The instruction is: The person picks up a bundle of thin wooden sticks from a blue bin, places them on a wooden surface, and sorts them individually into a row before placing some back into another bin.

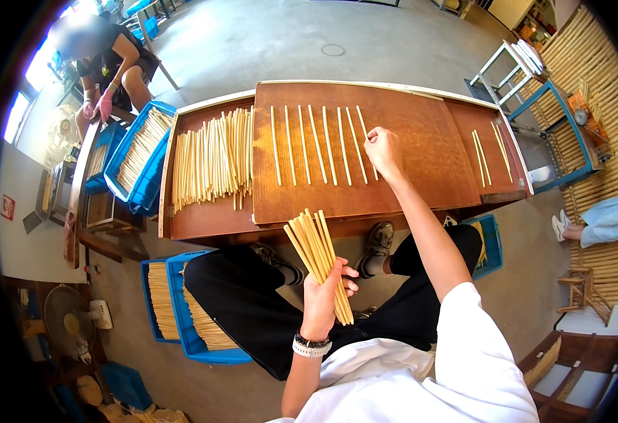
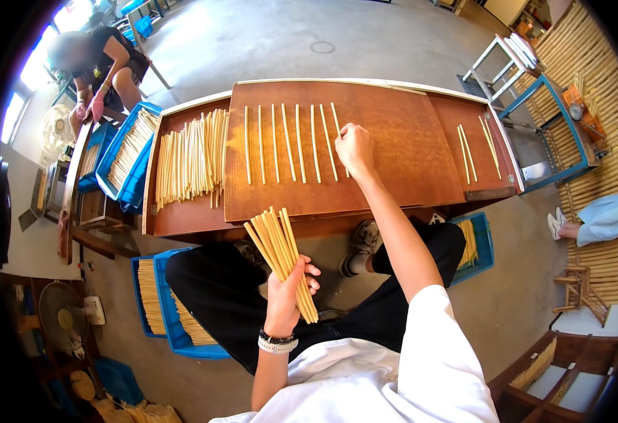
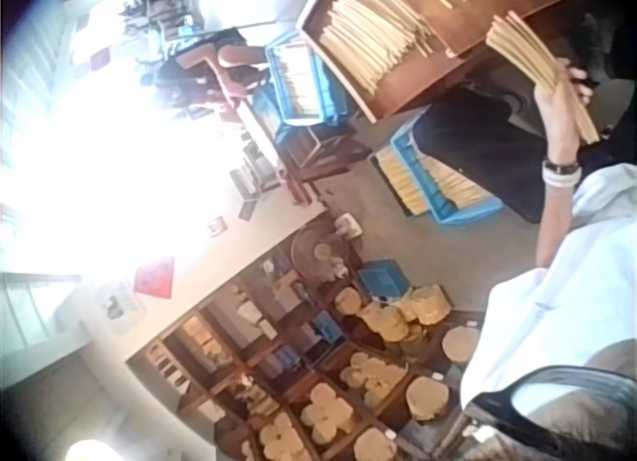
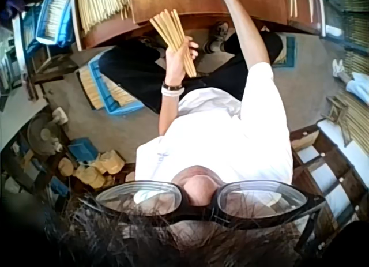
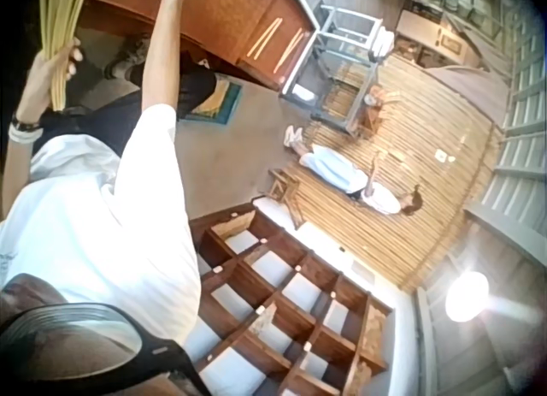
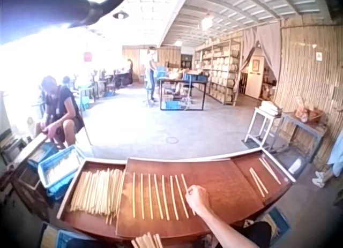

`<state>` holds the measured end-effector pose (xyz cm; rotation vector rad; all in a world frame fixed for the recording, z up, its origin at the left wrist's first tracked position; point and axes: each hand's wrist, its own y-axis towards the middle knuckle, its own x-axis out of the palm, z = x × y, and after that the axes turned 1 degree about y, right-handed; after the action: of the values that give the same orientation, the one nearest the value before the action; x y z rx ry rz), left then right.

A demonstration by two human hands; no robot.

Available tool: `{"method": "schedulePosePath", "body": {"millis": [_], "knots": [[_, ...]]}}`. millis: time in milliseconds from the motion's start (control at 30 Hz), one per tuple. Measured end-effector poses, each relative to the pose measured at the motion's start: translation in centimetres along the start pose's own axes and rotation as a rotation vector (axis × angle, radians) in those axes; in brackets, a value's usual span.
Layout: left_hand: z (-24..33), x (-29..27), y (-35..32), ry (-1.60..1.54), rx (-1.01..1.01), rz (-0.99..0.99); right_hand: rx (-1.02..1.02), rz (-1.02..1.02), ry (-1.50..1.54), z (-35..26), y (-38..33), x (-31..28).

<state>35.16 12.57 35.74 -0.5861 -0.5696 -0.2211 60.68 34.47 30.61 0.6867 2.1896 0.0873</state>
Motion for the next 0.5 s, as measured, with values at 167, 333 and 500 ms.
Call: {"method": "schedulePosePath", "body": {"millis": [167, 333, 500], "knots": [[-0.07, -0.36, 0.00, -0.008, 0.005, 0.003, 0.012, -0.004, -0.003, -0.66, -0.18, 0.41], [-0.06, -0.43, 0.03, -0.006, 0.001, 0.003, -0.017, -0.004, -0.021, -0.95, -0.37, -0.01], [0.05, -0.27, 0.02, -0.007, 0.005, -0.005, -0.015, -0.005, -0.018, -0.78, -0.39, -0.23]]}}
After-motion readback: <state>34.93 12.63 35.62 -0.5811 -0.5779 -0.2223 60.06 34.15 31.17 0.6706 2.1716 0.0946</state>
